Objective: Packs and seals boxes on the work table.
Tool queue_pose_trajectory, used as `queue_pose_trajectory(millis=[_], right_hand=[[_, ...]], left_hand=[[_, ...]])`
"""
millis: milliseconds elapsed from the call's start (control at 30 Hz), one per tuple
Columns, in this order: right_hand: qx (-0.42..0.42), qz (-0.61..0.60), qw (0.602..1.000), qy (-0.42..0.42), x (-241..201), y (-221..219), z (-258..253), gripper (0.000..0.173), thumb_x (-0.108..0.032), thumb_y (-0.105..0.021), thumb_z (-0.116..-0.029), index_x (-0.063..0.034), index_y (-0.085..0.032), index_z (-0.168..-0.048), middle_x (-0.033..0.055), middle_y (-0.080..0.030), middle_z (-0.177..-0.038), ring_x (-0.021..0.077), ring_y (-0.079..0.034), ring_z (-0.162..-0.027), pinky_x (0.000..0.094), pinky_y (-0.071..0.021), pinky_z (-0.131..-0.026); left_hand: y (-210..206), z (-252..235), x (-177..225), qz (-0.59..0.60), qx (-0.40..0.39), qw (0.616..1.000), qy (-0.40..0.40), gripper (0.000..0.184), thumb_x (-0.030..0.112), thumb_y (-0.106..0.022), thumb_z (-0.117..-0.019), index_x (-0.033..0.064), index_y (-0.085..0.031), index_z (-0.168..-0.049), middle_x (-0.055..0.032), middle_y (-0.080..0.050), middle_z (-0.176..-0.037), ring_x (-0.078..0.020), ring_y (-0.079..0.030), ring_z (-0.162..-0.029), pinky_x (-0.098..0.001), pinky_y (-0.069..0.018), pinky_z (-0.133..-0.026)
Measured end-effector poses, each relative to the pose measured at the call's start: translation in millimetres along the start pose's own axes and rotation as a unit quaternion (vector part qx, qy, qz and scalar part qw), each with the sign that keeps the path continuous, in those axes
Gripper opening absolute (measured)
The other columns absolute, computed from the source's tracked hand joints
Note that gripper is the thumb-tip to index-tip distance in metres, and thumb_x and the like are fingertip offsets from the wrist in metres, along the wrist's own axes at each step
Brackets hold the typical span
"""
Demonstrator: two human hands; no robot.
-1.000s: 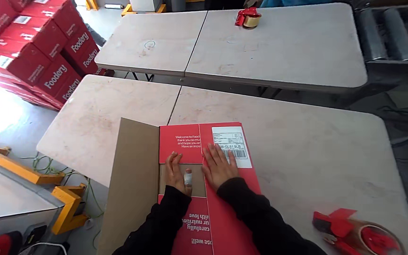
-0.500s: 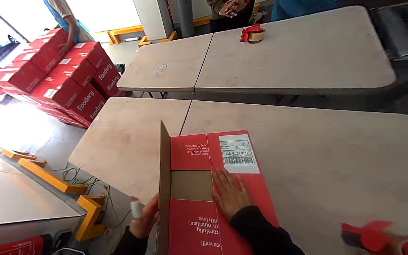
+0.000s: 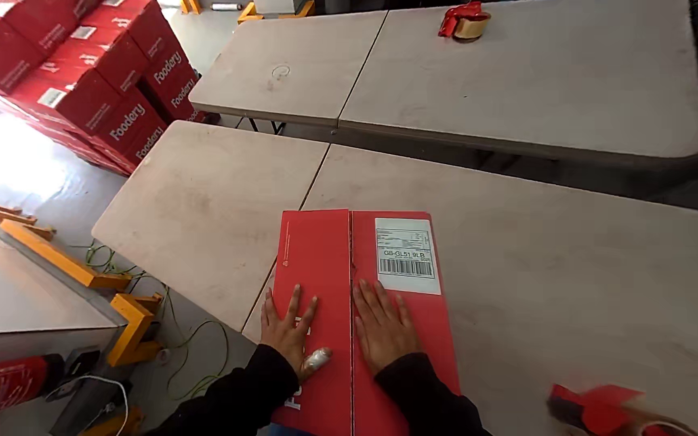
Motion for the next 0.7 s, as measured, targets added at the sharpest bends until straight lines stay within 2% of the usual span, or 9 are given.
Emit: queue_pose_trajectory(millis=[100,167,233,333,367,433,500,600,700], right_hand=[[-0.007,-0.003,1.0,0.004,1,0,0,0.058,-0.034,-0.024,-0.1072,-0.0106,-0.049,-0.154,0.0038,-0.043,-0.162,0.0284,-0.036,-0.152,0.0636,-0.0249,-0.121],[-0.009,-0.019,1.0,0.006,1,0,0,0.057,-0.031,-0.025,-0.1069,-0.0086,-0.05,-0.153,0.0051,-0.045,-0.161,0.0285,-0.036,-0.152,0.0629,-0.0248,-0.121],[0.001,-0.09,0.996,0.009,5,6,0,0.055,-0.027,-0.027,-0.105,-0.0073,-0.055,-0.148,0.006,-0.05,-0.157,0.0285,-0.041,-0.149,0.0616,-0.0285,-0.12],[0.017,-0.348,0.937,-0.023,53,47,-4,0.045,-0.032,-0.041,-0.1068,-0.0057,-0.071,-0.128,0.0058,-0.069,-0.135,0.0203,-0.062,-0.131,0.0443,-0.0508,-0.111],[0.04,-0.413,0.907,-0.072,85,72,-6,0.043,-0.035,-0.046,-0.1071,-0.0051,-0.07,-0.128,0.0052,-0.069,-0.134,0.0174,-0.064,-0.126,0.0387,-0.0537,-0.107],[0.105,-0.482,0.846,-0.202,169,115,-3,0.045,-0.038,-0.045,-0.1077,-0.006,-0.06,-0.136,0.0023,-0.062,-0.144,0.0139,-0.056,-0.134,0.034,-0.0458,-0.114],[0.162,-0.503,0.782,-0.33,224,106,-13,0.052,-0.034,-0.03,-0.111,-0.0032,-0.041,-0.151,0.0039,-0.049,-0.154,0.0094,-0.046,-0.141,0.029,-0.0384,-0.116],[0.135,-0.483,0.763,-0.407,171,22,-70,0.055,-0.039,-0.029,-0.1114,-0.0092,-0.03,-0.157,0.0027,-0.055,-0.144,-0.0013,-0.056,-0.122,0.0223,-0.0487,-0.102],[-0.017,-0.522,0.788,-0.324,127,-3,-100,0.066,-0.039,-0.035,-0.1073,-0.0144,-0.011,-0.163,-0.0011,-0.053,-0.143,-0.0066,-0.059,-0.116,0.017,-0.0508,-0.099]], left_hand=[[12,-27,13,-0.006,-0.109,0.988,-0.109,0.1,0.087,-0.033,-0.0844,0.0294,-0.017,-0.165,-0.0026,-0.003,-0.173,-0.0383,0.009,-0.157,-0.0837,0.0044,-0.11],[14,-43,24,0.008,-0.116,0.974,-0.195,0.101,0.083,-0.043,-0.086,0.025,-0.018,-0.165,-0.001,-0.003,-0.173,-0.031,0.009,-0.159,-0.0808,0.0065,-0.112],[12,-49,26,0.012,-0.111,0.963,-0.246,0.103,0.082,-0.041,-0.0873,0.0204,-0.014,-0.165,-0.0002,-0.003,-0.173,-0.0257,0.008,-0.159,-0.0769,0.0057,-0.116],[11,-50,27,0.027,-0.126,0.961,-0.245,0.104,0.083,-0.037,-0.0884,0.0185,-0.012,-0.165,0.0015,-0.002,-0.174,-0.0249,0.01,-0.159,-0.0744,0.0061,-0.118],[11,-53,25,0.032,-0.132,0.96,-0.246,0.104,0.083,-0.037,-0.0884,0.018,-0.012,-0.165,0.0013,-0.003,-0.173,-0.0258,0.009,-0.159,-0.0741,0.0049,-0.118],[9,-53,26,0.042,-0.131,0.959,-0.248,0.103,0.083,-0.035,-0.0884,0.0179,-0.014,-0.165,0.0002,-0.005,-0.173,-0.0277,0.006,-0.159,-0.0738,0.0015,-0.119],[8,-51,22,0.047,-0.125,0.959,-0.252,0.103,0.084,-0.034,-0.0877,0.0182,-0.016,-0.165,-0.0014,-0.005,-0.173,-0.0297,0.003,-0.159,-0.0744,-0.0028,-0.118],[7,-50,20,0.061,-0.113,0.959,-0.252,0.105,0.086,-0.037,-0.0848,0.0167,-0.024,-0.162,-0.0028,-0.011,-0.173,-0.0327,-0.005,-0.159,-0.0753,-0.0097,-0.117],[4,-55,8,0.044,-0.088,0.962,-0.253,0.107,0.089,-0.03,-0.0838,0.0136,-0.029,-0.16,-0.0004,-0.019,-0.171,-0.0276,-0.011,-0.159,-0.0719,-0.0135,-0.119]])
Point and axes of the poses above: each hand's wrist, its own z-axis away from the middle knuckle, its own y-axis out of the back of the hand, x = y × z, the point moved 2 cm from there along -z, towards the middle knuckle
